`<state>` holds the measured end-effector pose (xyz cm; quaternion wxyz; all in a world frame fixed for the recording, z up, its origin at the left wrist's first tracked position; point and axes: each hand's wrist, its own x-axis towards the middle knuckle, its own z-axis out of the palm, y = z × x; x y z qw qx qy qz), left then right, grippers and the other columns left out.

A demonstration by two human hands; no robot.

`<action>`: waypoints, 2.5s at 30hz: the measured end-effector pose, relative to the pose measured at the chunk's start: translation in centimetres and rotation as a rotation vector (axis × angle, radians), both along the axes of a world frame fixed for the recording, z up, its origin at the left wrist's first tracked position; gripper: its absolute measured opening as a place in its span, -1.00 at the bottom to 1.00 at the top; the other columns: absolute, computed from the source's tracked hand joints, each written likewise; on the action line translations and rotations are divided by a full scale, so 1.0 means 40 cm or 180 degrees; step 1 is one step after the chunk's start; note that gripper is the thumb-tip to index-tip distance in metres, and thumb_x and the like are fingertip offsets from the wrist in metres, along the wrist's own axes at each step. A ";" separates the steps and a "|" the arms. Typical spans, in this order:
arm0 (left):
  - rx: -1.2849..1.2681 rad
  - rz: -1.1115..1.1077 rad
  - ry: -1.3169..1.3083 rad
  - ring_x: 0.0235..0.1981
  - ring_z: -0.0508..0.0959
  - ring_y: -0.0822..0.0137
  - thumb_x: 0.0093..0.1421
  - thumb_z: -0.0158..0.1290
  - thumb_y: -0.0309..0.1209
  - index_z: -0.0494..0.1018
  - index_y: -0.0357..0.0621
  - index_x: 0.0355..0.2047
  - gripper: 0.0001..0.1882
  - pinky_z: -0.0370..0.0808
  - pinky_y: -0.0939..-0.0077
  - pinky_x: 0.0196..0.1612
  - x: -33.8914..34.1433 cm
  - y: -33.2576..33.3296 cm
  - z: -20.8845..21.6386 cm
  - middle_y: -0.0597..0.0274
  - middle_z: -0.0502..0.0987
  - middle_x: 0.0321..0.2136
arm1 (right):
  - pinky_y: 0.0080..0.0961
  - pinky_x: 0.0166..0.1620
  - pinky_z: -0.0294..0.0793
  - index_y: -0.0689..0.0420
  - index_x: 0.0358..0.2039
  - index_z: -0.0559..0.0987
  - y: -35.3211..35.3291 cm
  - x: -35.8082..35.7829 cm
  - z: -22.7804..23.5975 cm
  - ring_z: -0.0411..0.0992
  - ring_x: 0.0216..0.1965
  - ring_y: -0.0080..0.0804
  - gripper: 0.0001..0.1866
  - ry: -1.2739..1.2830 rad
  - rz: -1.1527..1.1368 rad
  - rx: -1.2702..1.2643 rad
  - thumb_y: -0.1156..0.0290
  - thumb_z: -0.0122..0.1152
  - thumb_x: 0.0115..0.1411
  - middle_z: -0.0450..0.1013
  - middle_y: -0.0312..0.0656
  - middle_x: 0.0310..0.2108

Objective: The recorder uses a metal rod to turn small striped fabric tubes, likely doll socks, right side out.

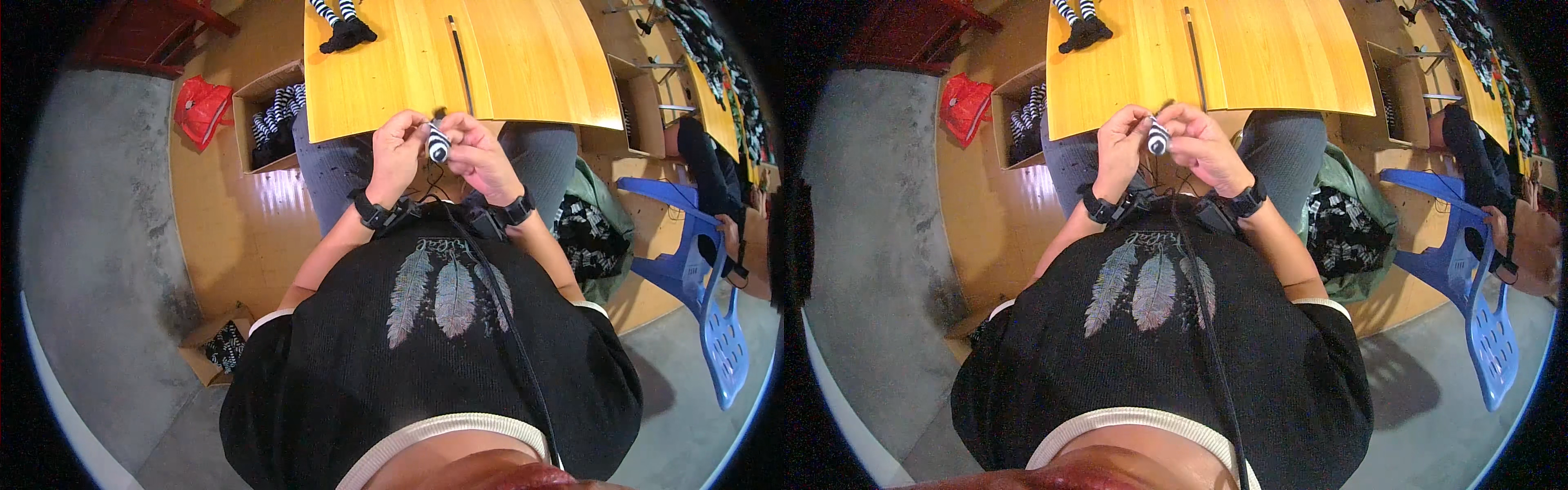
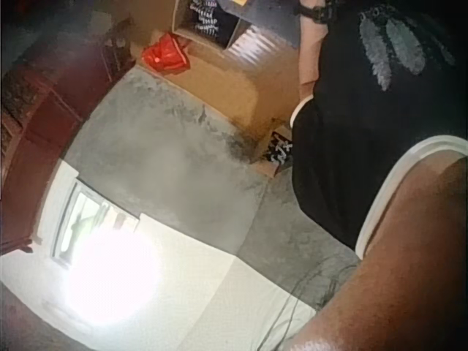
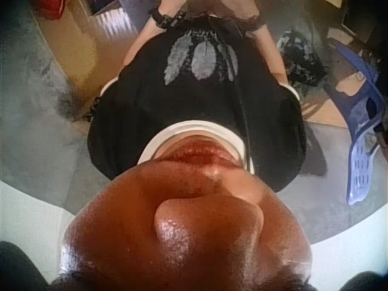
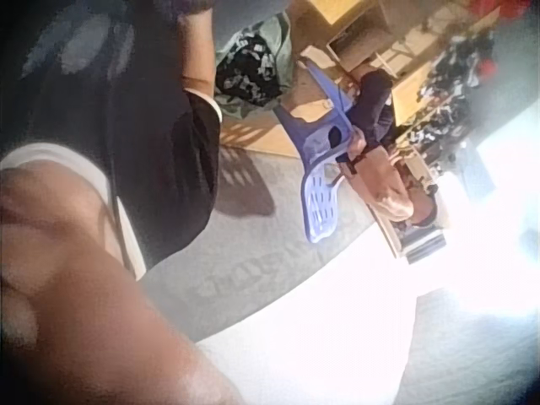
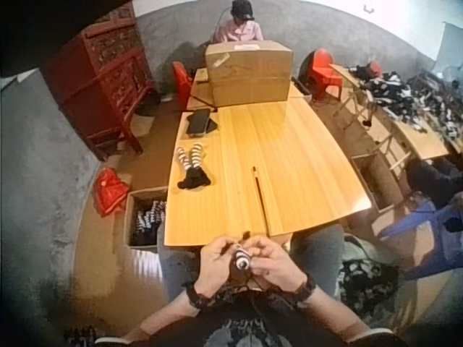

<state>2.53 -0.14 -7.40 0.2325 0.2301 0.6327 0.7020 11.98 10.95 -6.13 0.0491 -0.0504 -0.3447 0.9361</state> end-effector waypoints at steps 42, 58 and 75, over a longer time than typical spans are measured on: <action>0.0345 0.0075 0.0029 -0.52 0.33 0.60 0.08 -0.10 -0.57 0.30 -0.26 -0.48 -0.97 0.29 0.74 -0.44 0.008 0.014 -0.001 0.37 0.34 -0.59 | -0.88 -0.72 -0.03 0.07 -0.56 0.31 -0.031 -0.014 -0.031 0.06 -0.75 -0.80 -0.86 -0.0140 -0.0478 0.0149 0.53 0.06 0.05 0.23 -0.45 -0.65; 0.0540 -0.0022 0.0081 -0.53 0.30 0.62 0.14 -0.13 -0.49 0.30 -0.22 -0.45 -0.94 0.26 0.78 -0.46 -0.011 0.019 -0.009 0.41 0.32 -0.57 | -0.86 -0.65 0.13 0.13 -0.52 0.34 -0.026 -0.031 -0.036 0.19 -0.64 -0.75 -0.90 0.0002 -0.1030 0.0877 0.59 0.05 0.04 0.37 -0.30 -0.42; 0.0537 0.0159 0.0676 -0.52 0.32 0.61 0.13 -0.11 -0.51 0.31 -0.26 -0.45 -0.94 0.29 0.76 -0.44 -0.008 0.009 0.017 0.40 0.34 -0.56 | -0.86 -0.61 0.13 0.10 -0.54 0.36 -0.025 -0.044 -0.004 0.24 -0.61 -0.74 -0.90 -0.0365 -0.1068 0.0886 0.56 0.06 0.04 0.40 -0.31 -0.44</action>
